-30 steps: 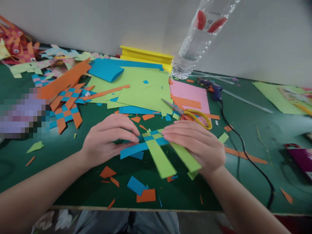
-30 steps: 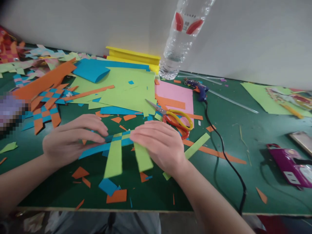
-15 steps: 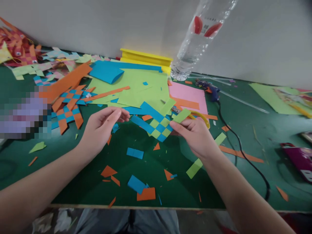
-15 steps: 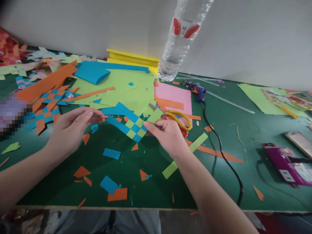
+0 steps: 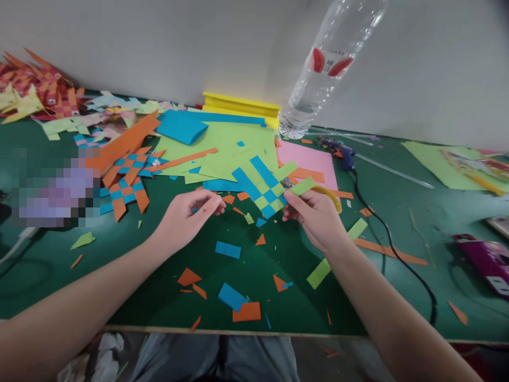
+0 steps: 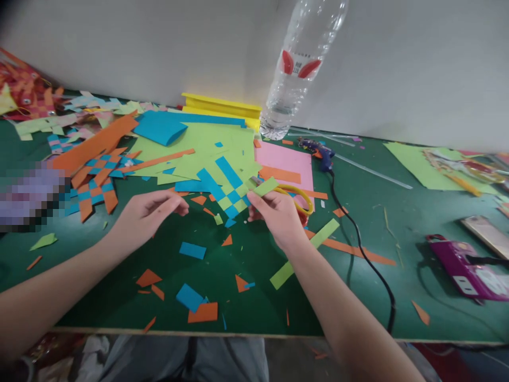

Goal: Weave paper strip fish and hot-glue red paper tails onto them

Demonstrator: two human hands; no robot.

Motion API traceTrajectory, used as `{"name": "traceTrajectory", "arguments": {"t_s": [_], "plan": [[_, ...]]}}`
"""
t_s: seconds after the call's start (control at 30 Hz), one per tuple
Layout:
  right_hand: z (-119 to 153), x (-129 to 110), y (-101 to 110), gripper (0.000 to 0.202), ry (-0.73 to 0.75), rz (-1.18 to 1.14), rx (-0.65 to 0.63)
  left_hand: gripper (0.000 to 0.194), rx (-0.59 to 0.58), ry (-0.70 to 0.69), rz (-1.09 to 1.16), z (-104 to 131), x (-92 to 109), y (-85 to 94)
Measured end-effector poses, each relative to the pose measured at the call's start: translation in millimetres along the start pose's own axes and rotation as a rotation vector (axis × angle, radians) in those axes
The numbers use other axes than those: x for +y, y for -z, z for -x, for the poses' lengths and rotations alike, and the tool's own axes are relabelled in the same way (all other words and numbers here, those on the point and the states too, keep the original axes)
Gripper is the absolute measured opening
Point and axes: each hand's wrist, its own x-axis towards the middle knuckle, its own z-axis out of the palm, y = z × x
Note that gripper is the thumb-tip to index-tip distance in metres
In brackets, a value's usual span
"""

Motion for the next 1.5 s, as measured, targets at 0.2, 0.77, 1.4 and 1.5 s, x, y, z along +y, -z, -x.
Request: {"name": "traceTrajectory", "arguments": {"t_s": [0.2,0.77,1.4,1.5], "plan": [[4.2,-7.0,-9.9,0.027,0.091,0.176,0.004,0.032,-0.087,-0.019,-0.157,2.0,-0.6,-1.4],[13.8,-11.5,-70.3,0.033,-0.129,-0.286,-0.053,0.037,-0.124,0.153,0.317,-4.1,0.1,-0.9],[7.0,-4.0,-45.5,0.048,0.115,-0.107,-0.043,0.035,0.026,0.232,0.321,-5.1,-12.0,6.0],[4.1,-2.1,-43.5,0.05,0.114,-0.07,-0.041,0.032,-0.063,0.244,0.333,-5.6,-13.2,7.6]]}}
